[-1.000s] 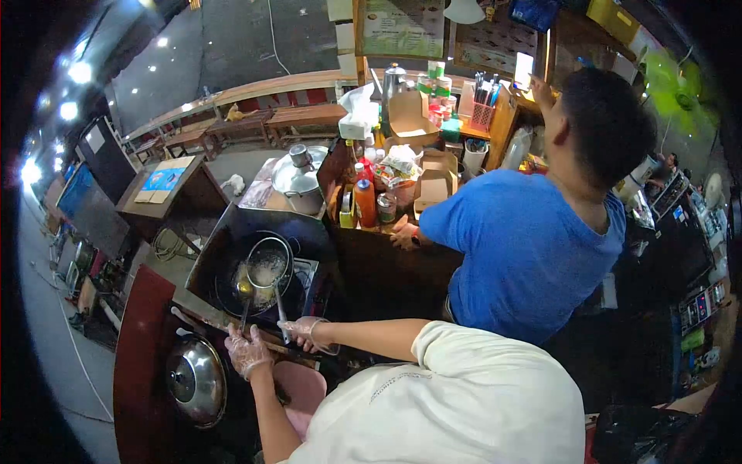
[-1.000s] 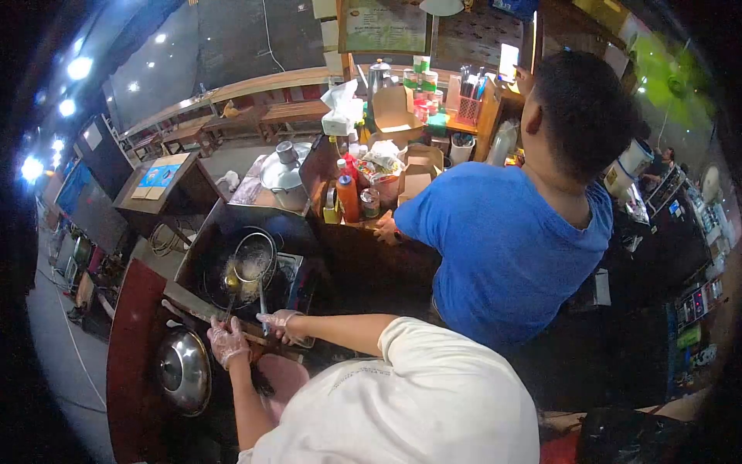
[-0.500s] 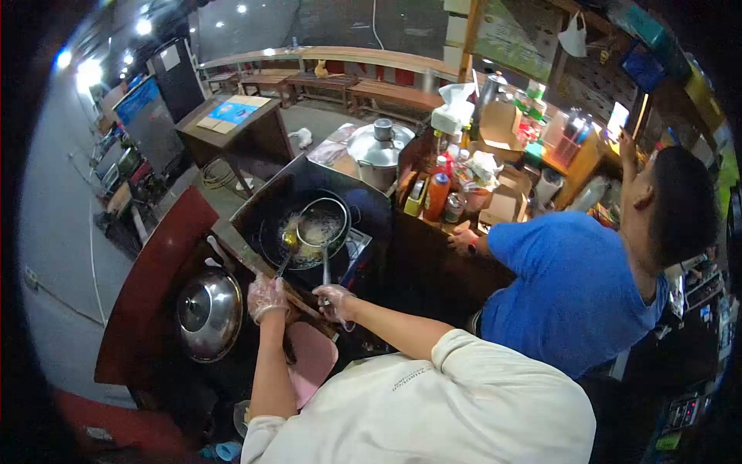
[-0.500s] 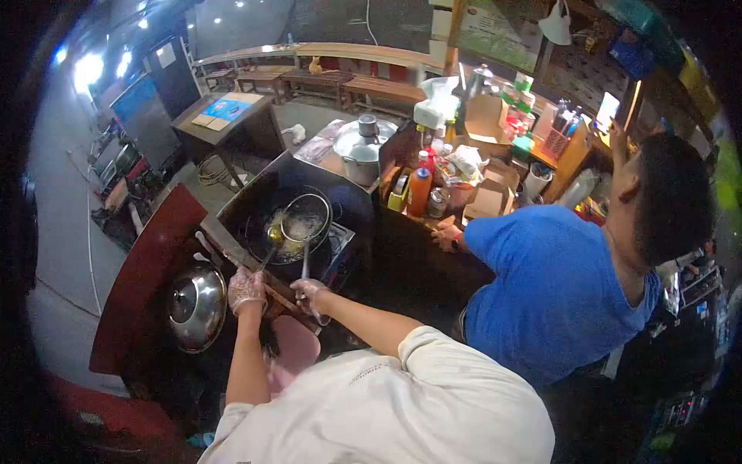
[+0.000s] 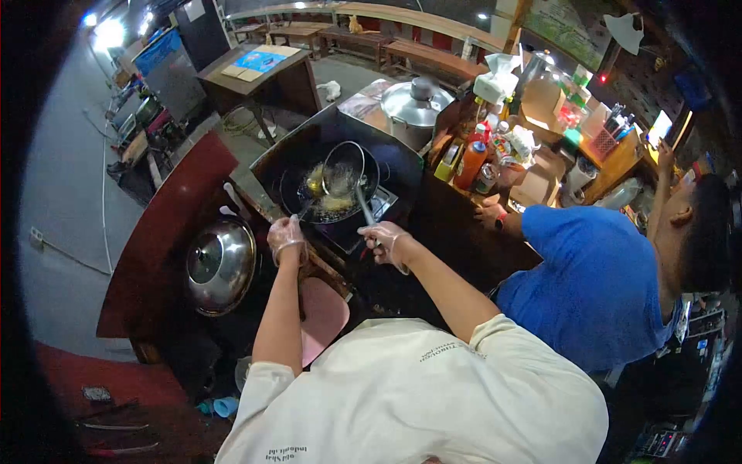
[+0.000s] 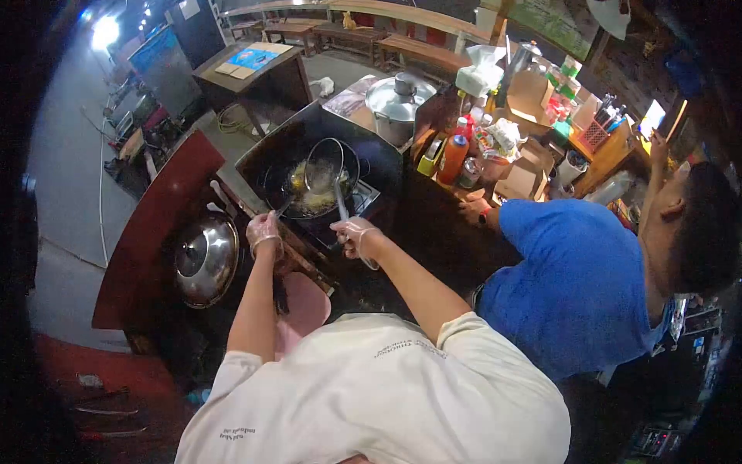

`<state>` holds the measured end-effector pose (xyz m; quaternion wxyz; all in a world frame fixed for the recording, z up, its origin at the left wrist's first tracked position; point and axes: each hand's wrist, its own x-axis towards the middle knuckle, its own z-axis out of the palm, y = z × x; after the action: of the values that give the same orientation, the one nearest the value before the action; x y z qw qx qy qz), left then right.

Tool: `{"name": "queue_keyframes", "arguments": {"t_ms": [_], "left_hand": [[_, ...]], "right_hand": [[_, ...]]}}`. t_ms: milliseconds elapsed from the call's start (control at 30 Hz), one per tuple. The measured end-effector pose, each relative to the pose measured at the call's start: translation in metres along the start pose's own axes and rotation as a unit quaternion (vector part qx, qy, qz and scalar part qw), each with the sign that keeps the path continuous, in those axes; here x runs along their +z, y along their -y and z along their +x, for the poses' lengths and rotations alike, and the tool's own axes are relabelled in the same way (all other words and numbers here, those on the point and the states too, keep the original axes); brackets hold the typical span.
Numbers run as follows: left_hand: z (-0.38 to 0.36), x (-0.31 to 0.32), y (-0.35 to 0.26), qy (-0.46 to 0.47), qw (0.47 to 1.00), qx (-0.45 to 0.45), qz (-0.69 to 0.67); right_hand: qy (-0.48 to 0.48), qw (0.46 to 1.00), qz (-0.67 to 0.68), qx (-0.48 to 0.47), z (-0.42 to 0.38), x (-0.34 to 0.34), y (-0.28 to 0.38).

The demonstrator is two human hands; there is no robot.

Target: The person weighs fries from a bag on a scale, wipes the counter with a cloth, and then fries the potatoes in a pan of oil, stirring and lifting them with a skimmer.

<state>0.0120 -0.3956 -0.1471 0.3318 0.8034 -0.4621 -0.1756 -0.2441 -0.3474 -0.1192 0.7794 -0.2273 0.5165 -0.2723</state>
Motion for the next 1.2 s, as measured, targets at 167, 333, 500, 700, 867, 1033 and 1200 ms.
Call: {"name": "queue_keyframes", "arguments": {"t_ms": [167, 333, 500, 700, 867, 1033, 1200], "left_hand": [[0.031, 0.024, 0.014, -0.070, 0.993, 0.072, -0.070], [0.050, 0.011, 0.016, -0.181, 0.952, 0.246, -0.032], [0.046, -0.026, 0.002, -0.173, 0.921, 0.319, 0.142], [0.021, -0.063, -0.028, -0.096, 0.958, 0.226, 0.149], [0.013, -0.059, -0.018, -0.064, 0.987, 0.143, 0.031], [0.037, 0.016, 0.048, 0.028, 0.958, -0.026, -0.283], [0.018, 0.021, 0.008, 0.037, 0.933, -0.110, -0.340]], "right_hand": [[-0.043, 0.991, -0.108, -0.064, -0.008, -0.019, 0.001], [-0.131, 0.961, -0.232, -0.076, -0.008, -0.029, 0.013], [-0.216, 0.822, -0.509, -0.134, 0.008, -0.040, 0.025], [-0.192, 0.801, -0.559, -0.098, 0.017, -0.046, 0.027], [-0.220, 0.847, -0.469, -0.117, 0.028, -0.054, 0.009], [-0.147, 0.860, -0.480, -0.094, 0.022, -0.057, -0.002], [-0.127, 0.926, -0.340, -0.099, 0.002, -0.048, 0.006]]}}
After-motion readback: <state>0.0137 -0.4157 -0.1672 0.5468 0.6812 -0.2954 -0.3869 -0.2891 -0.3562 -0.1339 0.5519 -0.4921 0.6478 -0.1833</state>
